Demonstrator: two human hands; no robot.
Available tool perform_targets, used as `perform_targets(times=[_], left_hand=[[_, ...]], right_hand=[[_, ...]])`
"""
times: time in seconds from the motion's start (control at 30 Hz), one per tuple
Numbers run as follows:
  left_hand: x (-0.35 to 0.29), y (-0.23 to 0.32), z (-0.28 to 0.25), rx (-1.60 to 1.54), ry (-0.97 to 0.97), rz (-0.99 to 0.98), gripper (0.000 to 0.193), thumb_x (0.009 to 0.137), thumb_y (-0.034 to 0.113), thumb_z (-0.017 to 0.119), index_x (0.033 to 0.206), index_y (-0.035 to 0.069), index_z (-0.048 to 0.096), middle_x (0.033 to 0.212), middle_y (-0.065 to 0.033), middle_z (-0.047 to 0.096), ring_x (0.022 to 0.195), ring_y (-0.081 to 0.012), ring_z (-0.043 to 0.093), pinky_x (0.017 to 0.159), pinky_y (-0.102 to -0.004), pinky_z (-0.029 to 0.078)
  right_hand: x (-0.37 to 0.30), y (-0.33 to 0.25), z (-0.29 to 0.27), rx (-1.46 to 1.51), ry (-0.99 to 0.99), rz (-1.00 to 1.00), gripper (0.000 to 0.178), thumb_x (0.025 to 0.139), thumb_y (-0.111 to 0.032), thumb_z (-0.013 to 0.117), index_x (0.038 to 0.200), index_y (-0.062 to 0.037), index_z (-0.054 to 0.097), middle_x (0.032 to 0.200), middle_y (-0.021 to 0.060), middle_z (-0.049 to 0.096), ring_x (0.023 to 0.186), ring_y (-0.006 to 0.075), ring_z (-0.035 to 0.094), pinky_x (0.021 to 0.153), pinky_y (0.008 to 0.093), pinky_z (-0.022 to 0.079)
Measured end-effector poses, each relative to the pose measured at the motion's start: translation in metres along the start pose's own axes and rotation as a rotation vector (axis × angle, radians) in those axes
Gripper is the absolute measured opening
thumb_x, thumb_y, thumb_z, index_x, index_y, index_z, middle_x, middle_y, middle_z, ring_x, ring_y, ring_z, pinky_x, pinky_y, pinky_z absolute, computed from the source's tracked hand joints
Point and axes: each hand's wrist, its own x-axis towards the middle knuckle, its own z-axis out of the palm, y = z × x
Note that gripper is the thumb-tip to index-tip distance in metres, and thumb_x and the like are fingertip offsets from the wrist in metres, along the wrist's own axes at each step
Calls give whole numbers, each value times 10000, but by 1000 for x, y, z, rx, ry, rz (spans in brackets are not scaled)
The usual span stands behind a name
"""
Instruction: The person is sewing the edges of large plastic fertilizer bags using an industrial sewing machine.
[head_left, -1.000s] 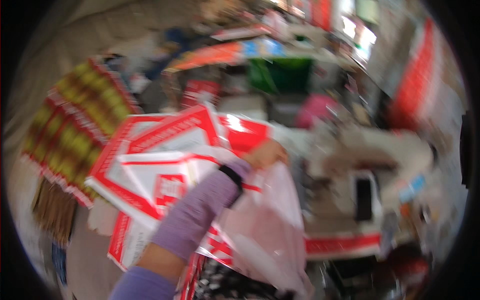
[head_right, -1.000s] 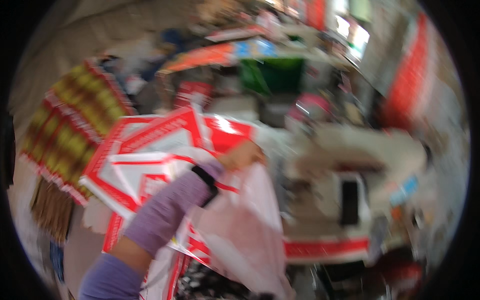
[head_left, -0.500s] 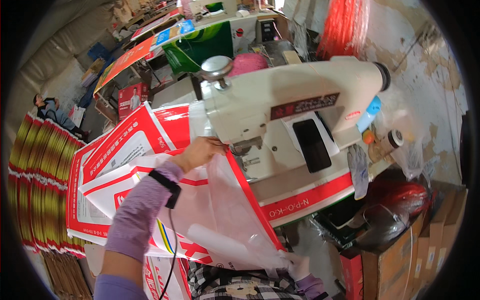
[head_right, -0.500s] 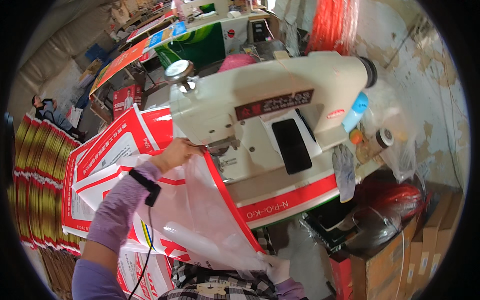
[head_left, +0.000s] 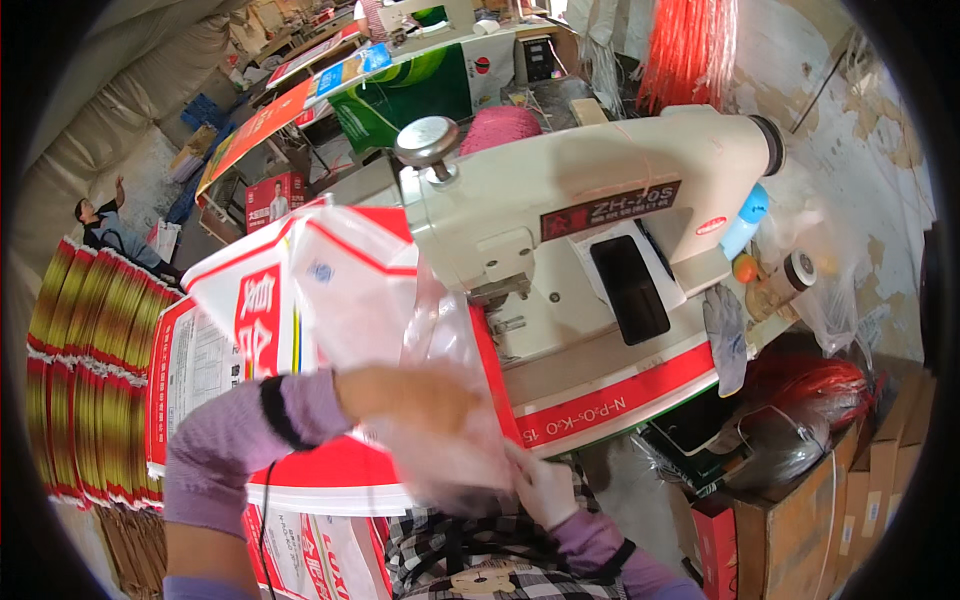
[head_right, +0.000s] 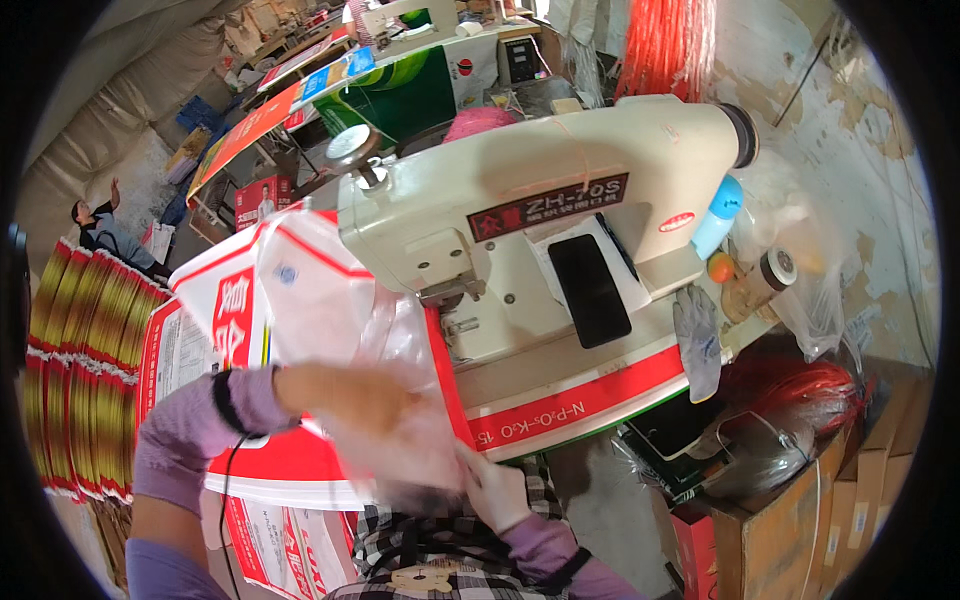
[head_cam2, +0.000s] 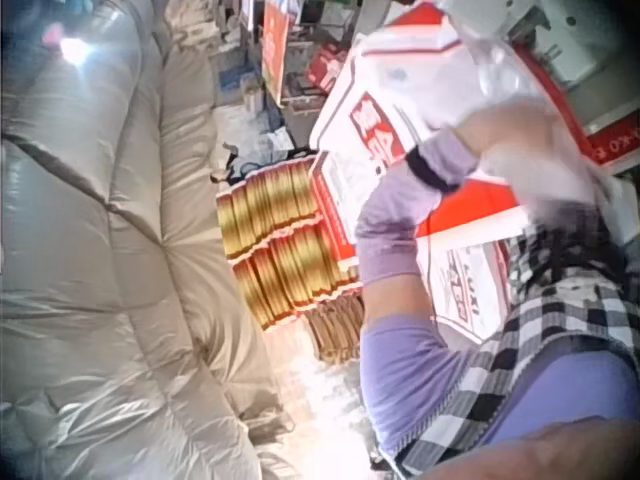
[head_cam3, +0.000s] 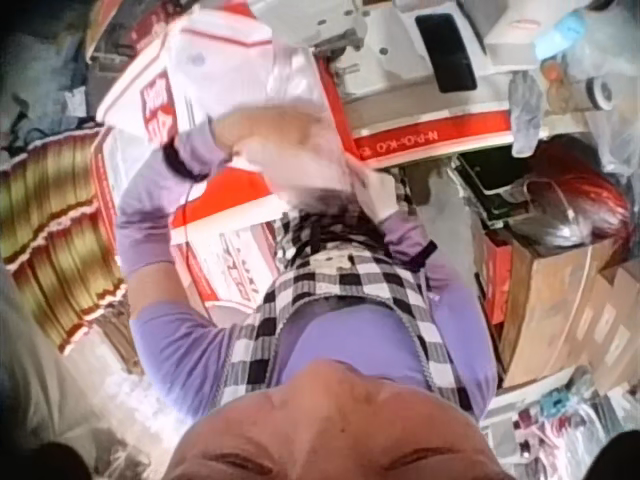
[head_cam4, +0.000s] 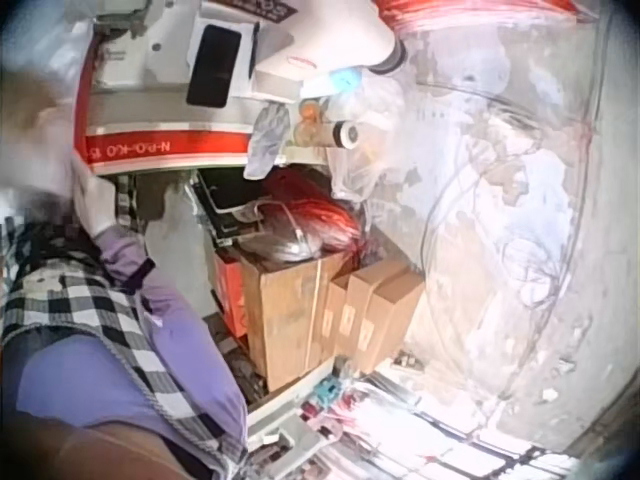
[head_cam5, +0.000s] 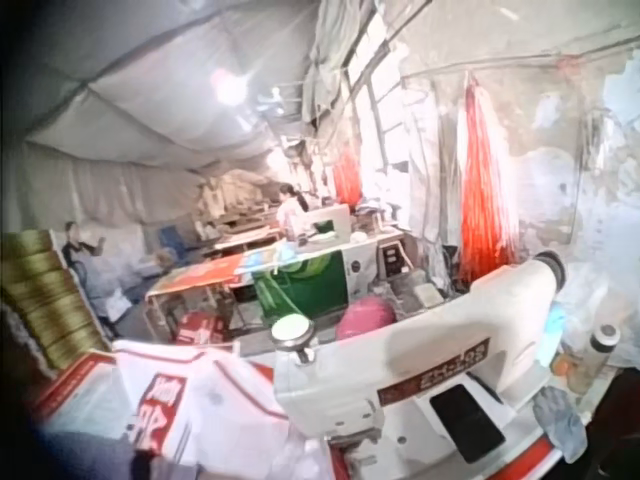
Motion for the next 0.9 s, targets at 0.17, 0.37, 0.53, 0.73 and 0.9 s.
perform_targets(times=[0.17,0.37,0.53,0.73,0.9], left_hand=[[-121,-51,-2,872,266,-291,605,730,177,641,1304,46,504,1010,-123,639,904,-288,625,942,-394,468],[-134,67,110,135,678,-67,341,768,118,582,1101,64,629,843,-106,643,765,-276,614,770,-386,499],[-76,125,145,-524,692,-217,237,815,142,554,1015,59,651,850,-140,650,788,-304,618,728,-382,496],[-52,117,105,-287,629,-142,199,873,170,521,911,54,678,859,-181,658,816,-338,622,677,-378,493],[11,108,75,332,721,-124,138,798,199,577,804,70,626,739,-149,614,671,-333,585,594,-440,453]], right_hand=[[109,-33,41,261,106,-128,445,914,-129,535,1357,-169,516,681,174,617,567,248,628,587,391,501],[103,-49,60,1105,231,-182,489,965,-106,482,1414,52,370,1214,120,590,1089,234,582,954,371,475],[40,-72,55,1485,-116,247,492,949,-215,513,1350,62,446,1280,132,563,1134,227,555,994,365,433],[26,-55,37,1393,-265,345,528,929,-304,534,1308,59,487,1314,143,539,1138,213,527,995,365,415],[-21,-63,18,1125,-195,183,502,925,-291,540,1282,60,512,1253,139,571,1081,202,544,949,362,435]])
